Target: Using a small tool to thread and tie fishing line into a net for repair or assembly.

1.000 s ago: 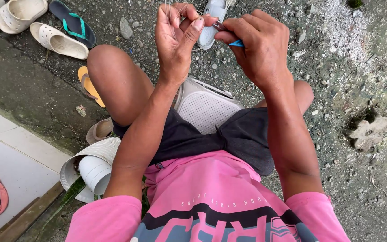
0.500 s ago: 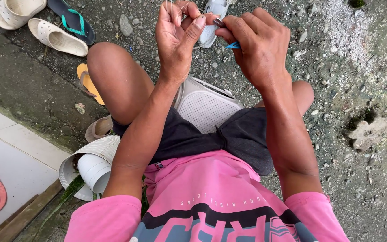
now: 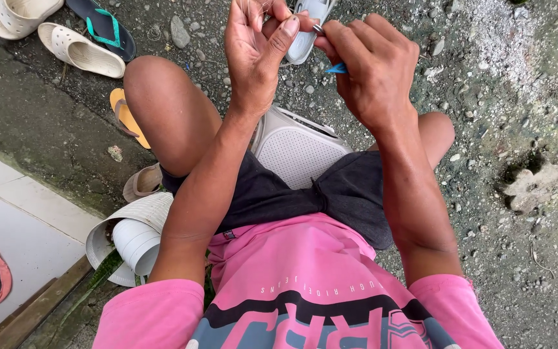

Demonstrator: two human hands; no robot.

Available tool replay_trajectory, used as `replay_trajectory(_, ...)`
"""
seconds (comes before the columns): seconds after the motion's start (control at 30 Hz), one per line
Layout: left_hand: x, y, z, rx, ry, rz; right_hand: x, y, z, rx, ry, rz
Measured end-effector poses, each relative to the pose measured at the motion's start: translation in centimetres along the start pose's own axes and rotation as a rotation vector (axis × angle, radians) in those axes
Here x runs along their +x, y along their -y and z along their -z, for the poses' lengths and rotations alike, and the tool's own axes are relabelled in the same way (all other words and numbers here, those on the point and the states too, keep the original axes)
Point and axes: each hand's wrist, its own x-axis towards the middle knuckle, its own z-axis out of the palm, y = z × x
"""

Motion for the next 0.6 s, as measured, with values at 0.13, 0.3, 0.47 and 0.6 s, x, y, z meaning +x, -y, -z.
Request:
replay_trajectory(0.13, 0.2, -0.6, -0.2, 0.023, -0.017, 0.006, -2.9, 0.7, -0.6, 0.368, -0.162, -0.175)
replay_trajectory(0.3, 0.0, 0.5, 0.7, -0.023, -0.058, 0.057, -8.1, 2.5, -3.4, 0.987, -0.050, -0.887)
replay_trajectory(0.47, 0.4, 1.2, 1.9, -0.132, -0.098, 0.170, -16.5, 4.6, -10.1, 0.843, 0.241, -1.004)
replay_trajectory(0.6, 1.3, 1.8, 2.1, -0.128, -0.061, 0.159, -20.3, 4.4, -14.0, 0.616, 0.543, -0.843)
